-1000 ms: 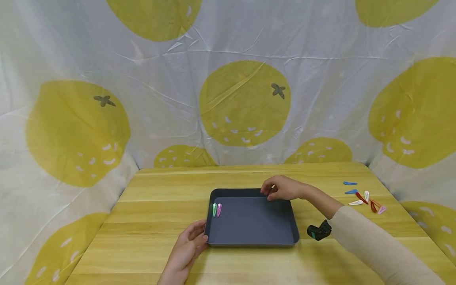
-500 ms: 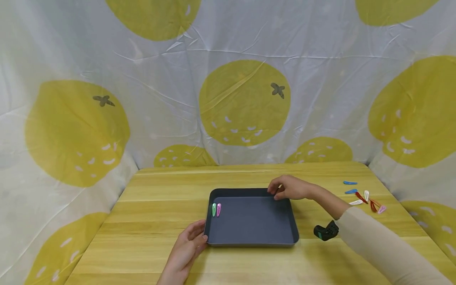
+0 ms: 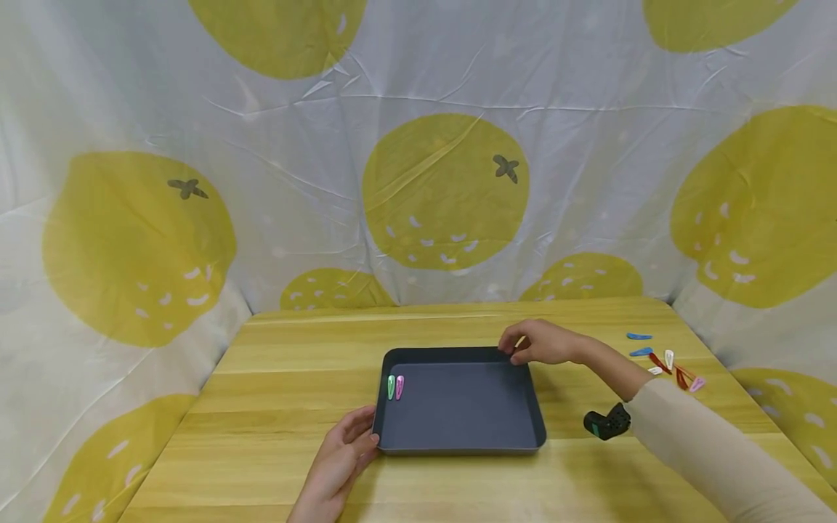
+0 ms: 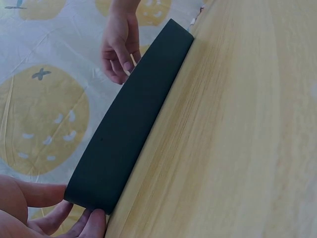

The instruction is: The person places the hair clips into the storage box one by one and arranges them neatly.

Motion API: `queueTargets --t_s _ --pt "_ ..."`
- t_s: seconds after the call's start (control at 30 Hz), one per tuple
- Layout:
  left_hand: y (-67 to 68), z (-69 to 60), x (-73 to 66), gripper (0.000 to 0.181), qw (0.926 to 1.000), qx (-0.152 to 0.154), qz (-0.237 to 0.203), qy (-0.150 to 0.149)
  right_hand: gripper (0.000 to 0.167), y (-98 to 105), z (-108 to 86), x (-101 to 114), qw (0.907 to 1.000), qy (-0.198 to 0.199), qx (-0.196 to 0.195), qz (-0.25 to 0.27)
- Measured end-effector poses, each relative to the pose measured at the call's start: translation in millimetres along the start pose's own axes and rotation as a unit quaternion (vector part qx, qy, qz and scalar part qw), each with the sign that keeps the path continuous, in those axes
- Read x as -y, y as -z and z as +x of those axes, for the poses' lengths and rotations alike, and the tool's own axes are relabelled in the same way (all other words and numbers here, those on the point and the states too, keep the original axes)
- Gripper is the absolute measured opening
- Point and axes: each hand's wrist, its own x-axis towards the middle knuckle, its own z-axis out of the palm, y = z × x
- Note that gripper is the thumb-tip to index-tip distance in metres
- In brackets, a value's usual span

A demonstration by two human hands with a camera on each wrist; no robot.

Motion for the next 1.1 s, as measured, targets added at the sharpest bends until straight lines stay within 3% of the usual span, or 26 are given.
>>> queueTargets --t_s 0.67,1.1 --pt "0.8 0.5 -0.3 0.057 1.0000 0.001 0.001 0.002 0.028 21.8 -33.9 -13.3 0.9989 -0.018 -0.035 0.027" --pt "-0.1 0.3 -1.3 0.057 1.0000 -0.002 0.000 0.002 0.029 38.0 -62.9 -31.5 0.9955 -0.057 -0.071 0.028"
